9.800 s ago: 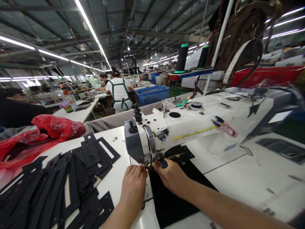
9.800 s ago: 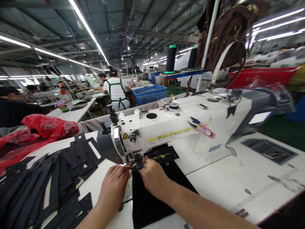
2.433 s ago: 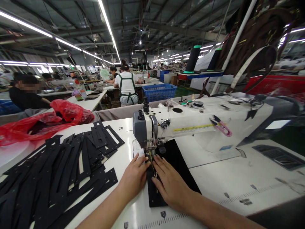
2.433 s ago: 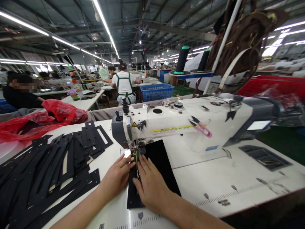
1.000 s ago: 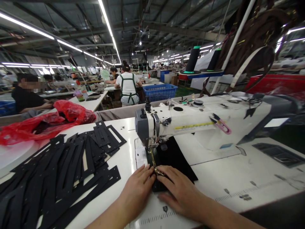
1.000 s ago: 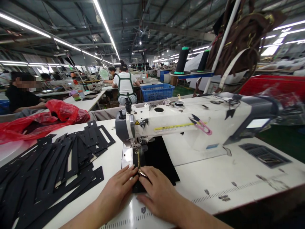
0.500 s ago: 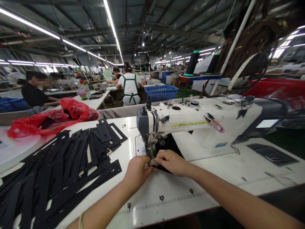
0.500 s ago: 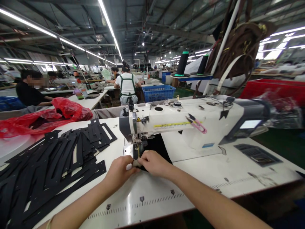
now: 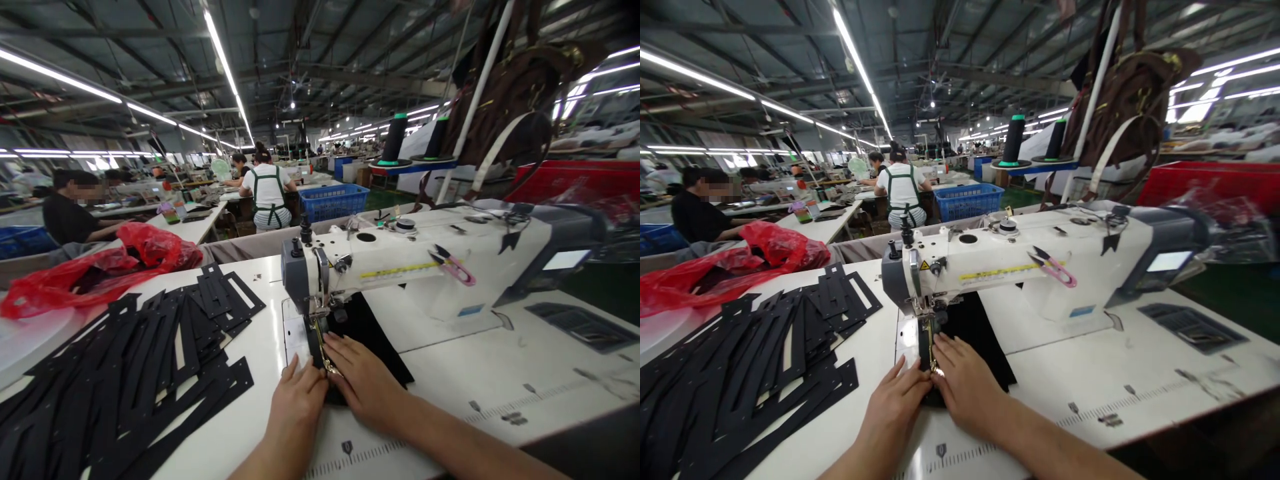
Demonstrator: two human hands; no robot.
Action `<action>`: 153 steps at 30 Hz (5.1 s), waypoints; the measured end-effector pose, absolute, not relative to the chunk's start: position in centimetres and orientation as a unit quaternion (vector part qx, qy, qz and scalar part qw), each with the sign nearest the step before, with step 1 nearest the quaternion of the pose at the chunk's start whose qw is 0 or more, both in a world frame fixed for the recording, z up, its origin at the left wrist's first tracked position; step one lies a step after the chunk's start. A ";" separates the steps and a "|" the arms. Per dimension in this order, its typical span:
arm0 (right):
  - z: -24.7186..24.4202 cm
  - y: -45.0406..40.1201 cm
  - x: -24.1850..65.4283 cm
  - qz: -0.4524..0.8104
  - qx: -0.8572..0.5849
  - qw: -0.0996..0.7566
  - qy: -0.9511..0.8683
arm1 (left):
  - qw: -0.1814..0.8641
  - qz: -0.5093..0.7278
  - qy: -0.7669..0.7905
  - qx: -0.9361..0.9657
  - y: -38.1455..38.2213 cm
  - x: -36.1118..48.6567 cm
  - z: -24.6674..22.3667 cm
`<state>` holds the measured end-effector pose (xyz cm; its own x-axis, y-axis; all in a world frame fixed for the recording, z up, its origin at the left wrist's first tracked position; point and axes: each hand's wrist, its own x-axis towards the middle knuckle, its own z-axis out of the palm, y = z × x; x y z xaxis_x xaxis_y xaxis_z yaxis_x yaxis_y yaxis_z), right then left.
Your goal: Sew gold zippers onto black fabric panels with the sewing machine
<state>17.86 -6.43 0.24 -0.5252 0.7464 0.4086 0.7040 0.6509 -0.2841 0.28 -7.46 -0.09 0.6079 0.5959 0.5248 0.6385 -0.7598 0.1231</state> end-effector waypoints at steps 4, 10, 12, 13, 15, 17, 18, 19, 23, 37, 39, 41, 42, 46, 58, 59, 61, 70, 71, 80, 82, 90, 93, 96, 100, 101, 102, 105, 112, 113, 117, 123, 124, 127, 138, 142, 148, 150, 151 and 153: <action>-0.1 -6.1 17.8 0.048 -0.424 0.220 -0.877 | 0.030 -0.275 -0.324 -0.905 -7.0 0.0 -0.1; 0.2 -5.6 17.8 0.056 -0.424 0.219 -0.877 | 0.007 -0.260 -0.319 -0.911 -6.2 -0.2 0.3; 0.1 -5.2 17.8 0.054 -0.422 0.229 -0.876 | 0.001 -0.261 -0.318 -0.911 -5.9 -0.2 0.5; 0.0 -5.0 17.8 0.053 -0.420 0.236 -0.874 | -0.001 -0.263 -0.318 -0.911 -5.7 -0.2 0.6; -0.2 -4.5 17.7 0.049 -0.418 0.248 -0.872 | -0.004 -0.270 -0.317 -0.909 -5.3 -0.1 0.6; -0.3 -4.1 17.7 0.049 -0.418 0.251 -0.872 | -0.007 -0.273 -0.317 -0.908 -4.8 -0.2 0.6; -0.3 -4.0 17.7 0.049 -0.419 0.250 -0.872 | -0.007 -0.274 -0.316 -0.908 -4.6 -0.2 0.6; -0.3 -3.8 17.6 0.048 -0.420 0.249 -0.871 | -0.006 -0.276 -0.314 -0.909 -4.3 -0.2 0.5; -0.4 -3.0 17.6 0.043 -0.419 0.262 -0.868 | 0.006 -0.275 -0.310 -0.910 -3.4 -0.3 0.2; 0.2 -0.9 17.1 0.070 -0.421 0.304 -0.852 | 0.006 -0.304 -0.303 -0.903 -0.9 -0.4 0.0; -0.2 -0.6 17.2 0.081 -0.420 0.306 -0.850 | 0.012 -0.313 -0.306 -0.899 -0.9 -0.4 -0.2; -0.4 -0.2 17.4 0.075 -0.424 0.294 -0.853 | 0.025 -0.320 -0.303 -0.897 -0.8 -0.4 -0.6; -0.5 0.0 17.4 0.064 -0.427 0.285 -0.856 | 0.035 -0.326 -0.299 -0.896 -0.7 -0.4 -0.9; -0.2 0.4 17.1 0.026 -0.440 0.266 -0.857 | 0.078 -0.346 -0.290 -0.889 -0.6 -0.5 -1.4; 0.0 1.0 17.1 0.083 -0.538 0.277 -0.792 | 0.151 -0.295 -0.278 -0.901 -1.0 -0.1 0.3; 0.0 1.1 17.0 0.083 -0.549 0.276 -0.785 | 0.149 -0.288 -0.277 -0.904 -0.9 -0.1 0.3; 0.1 1.1 16.6 0.083 -0.575 0.271 -0.768 | 0.143 -0.276 -0.276 -0.910 -0.9 -0.1 0.4; 0.0 1.9 15.0 0.085 -0.675 0.226 -0.697 | 0.095 -0.245 -0.276 -0.925 -0.8 -0.2 0.6; 0.0 2.0 15.0 0.085 -0.679 0.224 -0.694 | 0.090 -0.243 -0.277 -0.926 -0.8 -0.2 0.6; 0.6 -1.7 17.4 0.049 -0.522 0.261 -0.811 | 0.058 -0.274 -0.353 -0.893 -2.6 -0.8 0.4; 0.4 -3.3 17.9 0.038 -0.452 0.269 -0.850 | 0.057 -0.290 -0.361 -0.884 -3.0 -0.9 0.0; -0.5 -4.5 17.7 0.013 -0.385 0.287 -0.877 | 0.068 -0.294 -0.289 -0.909 -2.9 -0.8 0.0; -0.7 -4.1 17.6 0.000 -0.384 0.289 -0.877 | 0.072 -0.289 -0.280 -0.912 -2.7 -0.8 0.3; -1.0 -3.7 17.6 -0.007 -0.382 0.291 -0.877 | 0.072 -0.285 -0.276 -0.915 -2.3 -0.8 0.3; -1.3 -3.2 17.6 -0.004 -0.382 0.295 -0.876 | 0.076 -0.284 -0.278 -0.914 -1.7 -0.8 0.3; -1.3 -3.0 17.5 -0.004 -0.383 0.295 -0.875 | 0.079 -0.284 -0.279 -0.914 -1.5 -0.8 0.2; -1.3 -2.8 17.5 -0.004 -0.385 0.295 -0.875 | 0.082 -0.283 -0.280 -0.914 -1.4 -0.8 0.1; -1.3 -2.1 17.3 -0.006 -0.390 0.295 -0.872 | 0.075 -0.275 -0.294 -0.912 -0.7 -0.8 -0.2; -0.9 -1.4 17.2 0.005 -0.388 0.316 -0.866 | 0.040 -0.281 -0.338 -0.897 -0.1 -0.6 -0.3; -1.0 -1.5 17.2 0.006 -0.390 0.321 -0.863 | 0.041 -0.273 -0.338 -0.900 -0.3 -0.7 -0.2; -1.7 -1.8 17.4 -0.031 -0.385 0.334 -0.860 | 0.099 -0.250 -0.345 -0.899 -1.6 -1.4 -0.5; -2.6 -1.3 17.4 -0.065 -0.379 0.313 -0.868 | 0.110 -0.244 -0.321 -0.908 -1.6 -1.6 -1.0; -2.5 -1.2 17.4 -0.066 -0.377 0.313 -0.869 | 0.114 -0.245 -0.315 -0.910 -1.4 -1.5 -1.0; -2.1 -0.9 17.3 -0.066 -0.378 0.310 -0.870 | 0.120 -0.244 -0.306 -0.912 -0.7 -1.4 -0.8; -2.0 -0.3 17.4 -0.035 -0.397 0.287 -0.871 | 0.093 -0.264 -0.317 -0.906 0.1 -1.4 -1.1; -1.8 -0.3 17.4 -0.027 -0.403 0.279 -0.871 | 0.112 -0.281 -0.311 -0.901 0.4 -1.4 -1.3; -1.5 -0.3 17.3 -0.018 -0.406 0.279 -0.870 | 0.121 -0.284 -0.309 -0.899 0.5 -1.3 -1.2; -1.5 -0.2 17.3 -0.012 -0.407 0.280 -0.869 | 0.118 -0.281 -0.313 -0.900 0.5 -1.2 -1.2; -1.6 -0.2 17.4 -0.009 -0.407 0.281 -0.869 | 0.117 -0.281 -0.315 -0.899 0.5 -1.2 -1.2; -1.7 -0.1 17.4 -0.003 -0.409 0.285 -0.867 | 0.114 -0.282 -0.319 -0.898 0.6 -1.3 -1.3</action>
<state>17.40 -0.10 -1.66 -0.5030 0.7076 0.4962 0.7106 0.6654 -0.2286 -1.26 0.61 -1.35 0.6373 0.5091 0.5786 0.6374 -0.7701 -0.0245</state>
